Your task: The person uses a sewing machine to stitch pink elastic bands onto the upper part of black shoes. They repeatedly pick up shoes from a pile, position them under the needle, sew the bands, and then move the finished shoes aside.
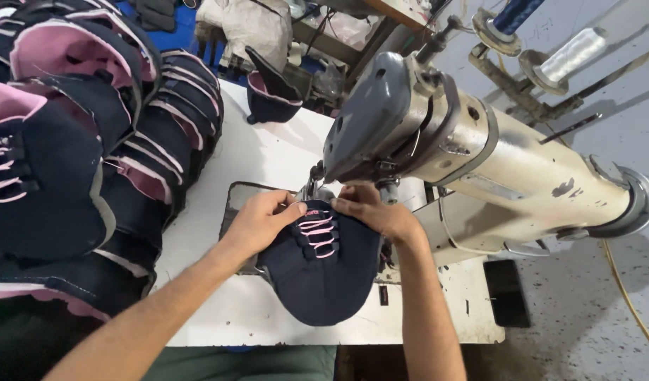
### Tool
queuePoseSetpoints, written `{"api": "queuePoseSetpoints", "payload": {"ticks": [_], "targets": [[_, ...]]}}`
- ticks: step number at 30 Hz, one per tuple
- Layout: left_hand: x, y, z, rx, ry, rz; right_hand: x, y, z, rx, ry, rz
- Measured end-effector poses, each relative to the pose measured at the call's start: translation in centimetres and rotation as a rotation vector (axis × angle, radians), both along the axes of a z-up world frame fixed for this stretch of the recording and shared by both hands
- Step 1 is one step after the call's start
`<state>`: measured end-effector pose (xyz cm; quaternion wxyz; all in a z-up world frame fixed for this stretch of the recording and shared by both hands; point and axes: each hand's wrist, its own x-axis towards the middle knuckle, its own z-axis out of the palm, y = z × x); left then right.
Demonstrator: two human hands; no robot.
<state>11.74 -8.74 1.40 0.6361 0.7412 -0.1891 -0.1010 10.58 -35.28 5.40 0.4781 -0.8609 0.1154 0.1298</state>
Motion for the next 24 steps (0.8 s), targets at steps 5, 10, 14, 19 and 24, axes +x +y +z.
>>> {"api": "queuePoseSetpoints", "payload": {"ticks": [5, 10, 14, 19, 24], "targets": [[-2.2, -0.8, 1.7, -0.043, 0.034, 0.189, 0.8, -0.6, 2.5, -0.343, -0.193, 0.217], [-4.1, -2.3, 1.7, -0.116, -0.088, 0.357, -6.0, 8.9, 5.4, -1.118, -0.45, -0.118], [-4.6, -2.4, 2.1, -0.128, -0.112, 0.395, -8.0, 11.7, 3.4, -0.809, -0.499, -0.308], [-4.3, -2.1, 1.6, -0.207, 0.001, 0.334, -8.4, 11.4, 1.2, -0.448, -0.784, -0.443], [-3.1, -2.9, 1.0, -0.302, 0.208, 0.308, -5.8, 9.9, 0.7, -0.315, -0.76, -0.439]]}}
